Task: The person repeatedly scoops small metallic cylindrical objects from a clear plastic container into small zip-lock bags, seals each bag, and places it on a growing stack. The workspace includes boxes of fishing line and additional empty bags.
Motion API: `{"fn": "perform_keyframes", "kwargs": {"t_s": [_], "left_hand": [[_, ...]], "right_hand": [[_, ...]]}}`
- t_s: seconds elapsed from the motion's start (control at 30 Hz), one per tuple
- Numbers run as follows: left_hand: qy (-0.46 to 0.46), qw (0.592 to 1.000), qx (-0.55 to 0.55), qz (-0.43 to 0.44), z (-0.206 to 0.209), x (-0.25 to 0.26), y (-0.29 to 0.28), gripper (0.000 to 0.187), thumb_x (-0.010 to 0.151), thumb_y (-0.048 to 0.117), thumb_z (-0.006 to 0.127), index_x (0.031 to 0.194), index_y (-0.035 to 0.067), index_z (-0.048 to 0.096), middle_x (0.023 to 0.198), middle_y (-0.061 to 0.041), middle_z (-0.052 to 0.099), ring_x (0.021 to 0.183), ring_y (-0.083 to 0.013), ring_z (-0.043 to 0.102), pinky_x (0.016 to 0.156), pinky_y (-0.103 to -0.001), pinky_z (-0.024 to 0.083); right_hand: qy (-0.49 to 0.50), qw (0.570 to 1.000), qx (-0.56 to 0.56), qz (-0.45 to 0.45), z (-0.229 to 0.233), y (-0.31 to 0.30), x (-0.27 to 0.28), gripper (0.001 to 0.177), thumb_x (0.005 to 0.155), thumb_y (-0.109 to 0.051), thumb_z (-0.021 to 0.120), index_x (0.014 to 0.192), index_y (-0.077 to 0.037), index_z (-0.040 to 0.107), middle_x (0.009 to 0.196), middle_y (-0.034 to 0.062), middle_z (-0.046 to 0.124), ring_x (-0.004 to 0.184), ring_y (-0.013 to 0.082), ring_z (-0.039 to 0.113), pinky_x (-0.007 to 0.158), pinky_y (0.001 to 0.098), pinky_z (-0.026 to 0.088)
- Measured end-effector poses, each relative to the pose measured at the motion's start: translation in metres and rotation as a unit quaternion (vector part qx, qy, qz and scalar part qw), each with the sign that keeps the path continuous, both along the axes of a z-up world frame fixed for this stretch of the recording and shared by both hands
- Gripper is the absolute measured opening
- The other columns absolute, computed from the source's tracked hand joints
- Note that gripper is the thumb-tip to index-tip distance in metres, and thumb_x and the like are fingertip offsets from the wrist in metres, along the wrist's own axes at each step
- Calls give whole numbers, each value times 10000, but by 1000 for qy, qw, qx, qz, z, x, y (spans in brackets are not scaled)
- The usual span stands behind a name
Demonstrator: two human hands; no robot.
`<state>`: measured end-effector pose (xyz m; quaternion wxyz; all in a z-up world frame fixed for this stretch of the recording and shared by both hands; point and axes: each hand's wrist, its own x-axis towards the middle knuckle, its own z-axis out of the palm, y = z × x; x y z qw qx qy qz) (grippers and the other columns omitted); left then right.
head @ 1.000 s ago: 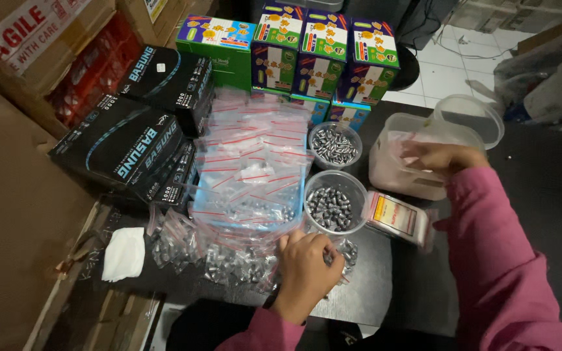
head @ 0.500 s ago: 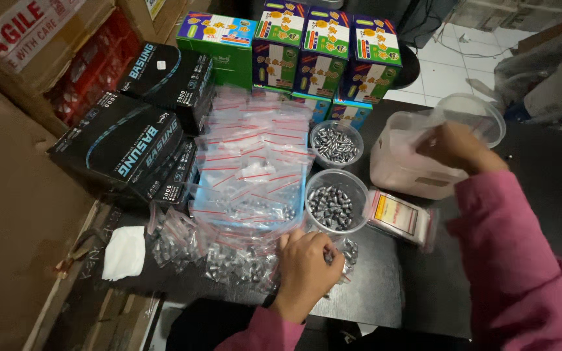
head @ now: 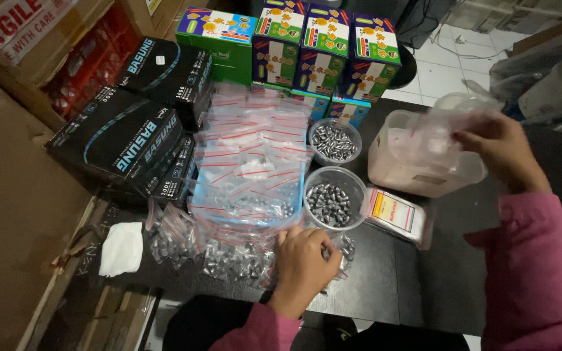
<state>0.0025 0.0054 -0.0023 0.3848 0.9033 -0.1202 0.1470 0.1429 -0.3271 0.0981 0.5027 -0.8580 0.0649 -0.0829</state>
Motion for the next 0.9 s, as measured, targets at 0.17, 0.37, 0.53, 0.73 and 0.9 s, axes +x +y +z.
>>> {"fn": "perform_keyframes", "kwargs": {"t_s": [0.17,0.37,0.53,0.73,0.9], "left_hand": [[13,1000,-7,-4,-1,0,1,135,642,210,614,533,180,541,608,44,612,706,-248,530,711,-416,345],[-8,1000,16,20,-10,2,-1,109,606,237,605,546,162,552,596,-21,605,680,-275,523,657,-439,333],[29,999,17,10,-10,3,1,126,608,262,605,526,194,538,574,14,589,702,-270,521,654,-435,337],[66,997,39,4,4,2,5,151,618,266,626,526,184,539,570,1,578,713,-290,537,661,-441,355],[-111,992,-59,-1,6,2,-1,260,517,276,668,748,190,585,658,11,560,687,-239,571,691,-383,417]], "right_hand": [[-68,996,33,-44,19,17,-24,228,862,-25,652,1066,-68,559,945,64,618,854,138,613,740,237,535],[-127,976,172,-37,23,15,-30,153,870,10,608,972,-92,558,857,30,600,698,70,569,577,152,466],[-114,962,230,-91,33,44,-74,54,824,-24,613,845,-51,572,734,0,559,720,46,566,656,138,453],[-97,934,343,-33,-7,82,-127,354,810,-47,598,1158,-53,532,587,-44,534,589,51,551,726,180,464],[-15,878,477,40,-66,90,-140,189,791,-53,605,977,-46,568,827,54,623,692,137,623,653,254,510]]}}
